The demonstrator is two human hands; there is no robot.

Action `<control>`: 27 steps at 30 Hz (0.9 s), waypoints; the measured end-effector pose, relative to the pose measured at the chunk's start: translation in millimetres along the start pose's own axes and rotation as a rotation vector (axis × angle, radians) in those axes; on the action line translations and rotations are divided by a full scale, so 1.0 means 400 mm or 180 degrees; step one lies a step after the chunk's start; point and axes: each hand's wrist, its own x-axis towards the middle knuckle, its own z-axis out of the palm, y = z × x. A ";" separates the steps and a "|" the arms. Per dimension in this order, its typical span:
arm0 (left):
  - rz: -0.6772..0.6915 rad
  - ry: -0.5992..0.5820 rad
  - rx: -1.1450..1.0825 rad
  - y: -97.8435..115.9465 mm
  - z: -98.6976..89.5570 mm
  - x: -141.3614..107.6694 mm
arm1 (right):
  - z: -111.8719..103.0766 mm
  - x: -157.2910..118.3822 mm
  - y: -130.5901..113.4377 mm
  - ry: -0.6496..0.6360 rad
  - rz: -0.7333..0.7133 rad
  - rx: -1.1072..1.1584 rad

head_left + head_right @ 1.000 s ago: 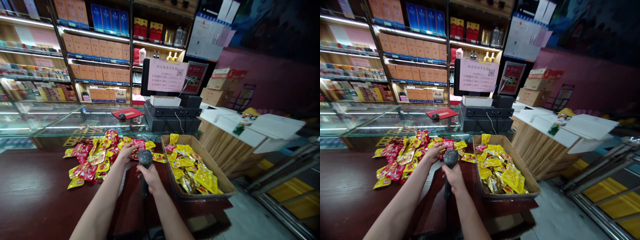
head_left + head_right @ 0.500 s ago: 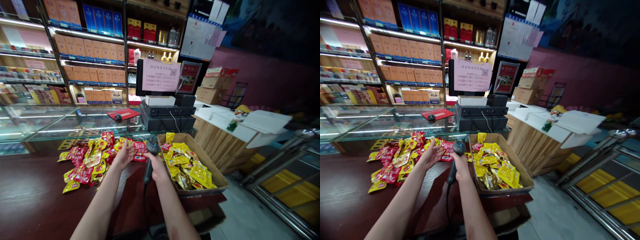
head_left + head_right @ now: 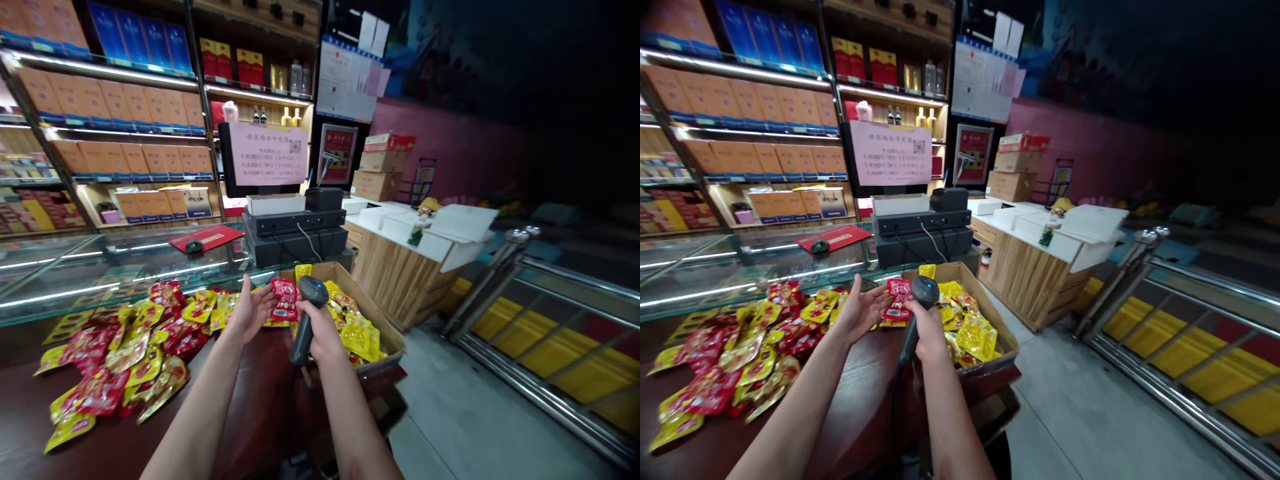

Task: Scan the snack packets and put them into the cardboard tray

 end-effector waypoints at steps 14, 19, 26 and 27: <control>-0.0435 -0.0047 0.0503 -0.150 0.152 0.130 | -0.218 0.027 -0.122 0.0740 -0.0493 0.0189; -0.0301 0.0010 0.0457 -0.125 0.120 0.101 | -0.189 0.022 -0.091 0.0540 -0.0454 0.0077; -0.0049 0.0355 0.0268 -0.051 -0.001 0.031 | -0.077 0.020 -0.002 0.0202 -0.0216 -0.0104; -0.0011 0.0415 0.0244 -0.038 -0.022 0.018 | -0.056 0.020 0.014 0.0143 -0.0175 -0.0161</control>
